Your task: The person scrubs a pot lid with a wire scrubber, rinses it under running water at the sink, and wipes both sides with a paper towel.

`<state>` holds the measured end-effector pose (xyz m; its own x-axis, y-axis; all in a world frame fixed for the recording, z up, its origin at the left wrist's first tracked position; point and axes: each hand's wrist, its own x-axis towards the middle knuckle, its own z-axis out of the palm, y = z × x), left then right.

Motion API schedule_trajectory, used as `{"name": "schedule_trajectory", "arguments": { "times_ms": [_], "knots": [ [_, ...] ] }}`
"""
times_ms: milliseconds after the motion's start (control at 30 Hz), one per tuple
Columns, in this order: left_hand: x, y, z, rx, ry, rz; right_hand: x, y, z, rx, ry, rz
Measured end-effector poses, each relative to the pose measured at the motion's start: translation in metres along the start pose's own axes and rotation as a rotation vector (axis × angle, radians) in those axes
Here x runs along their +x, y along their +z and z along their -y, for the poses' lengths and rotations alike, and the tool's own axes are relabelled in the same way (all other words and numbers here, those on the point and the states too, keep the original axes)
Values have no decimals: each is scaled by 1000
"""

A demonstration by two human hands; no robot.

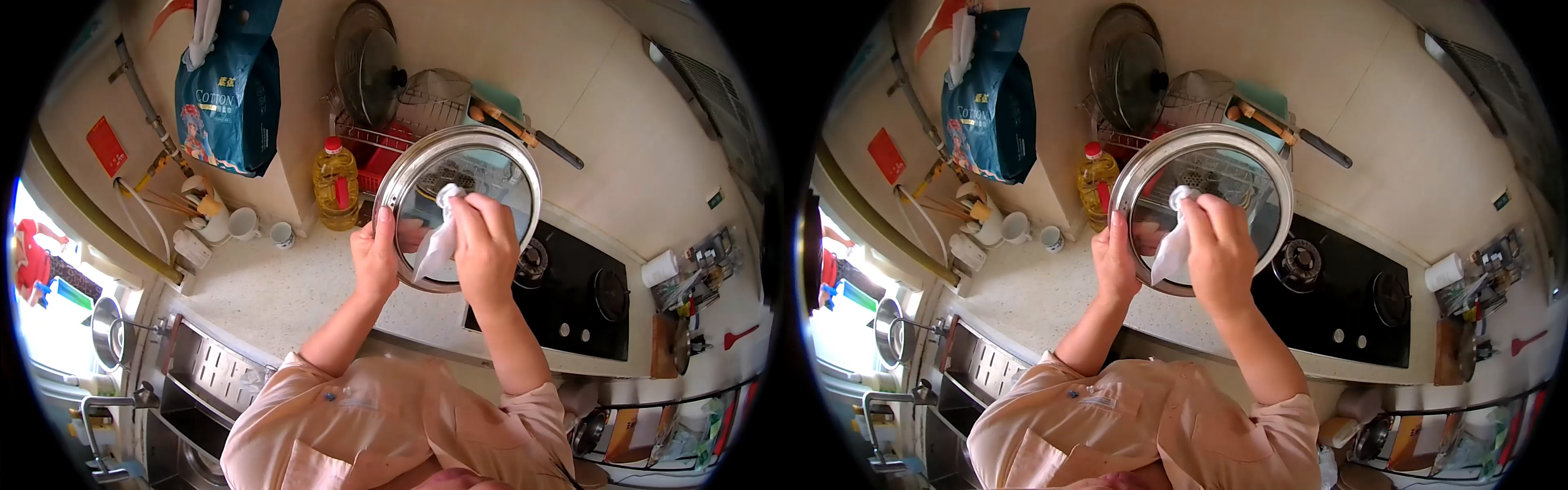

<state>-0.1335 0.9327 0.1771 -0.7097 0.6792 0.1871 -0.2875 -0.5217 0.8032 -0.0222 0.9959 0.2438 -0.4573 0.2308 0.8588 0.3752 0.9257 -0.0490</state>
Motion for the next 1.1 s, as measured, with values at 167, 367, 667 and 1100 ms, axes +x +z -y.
{"name": "schedule_trajectory", "arguments": {
  "times_ms": [167,367,667,1100],
  "knots": [
    [-7,-2,3,103,72,78,-21,-1,1,-51,63,-18],
    [-7,0,0,36,5,18,10,-7,-39,-123,128,-61],
    [0,4,9,-43,-30,-70,-36,11,1,53,-97,112],
    [2,-6,13,90,-4,-155,-46,23,11,263,-74,225]
  ]
}}
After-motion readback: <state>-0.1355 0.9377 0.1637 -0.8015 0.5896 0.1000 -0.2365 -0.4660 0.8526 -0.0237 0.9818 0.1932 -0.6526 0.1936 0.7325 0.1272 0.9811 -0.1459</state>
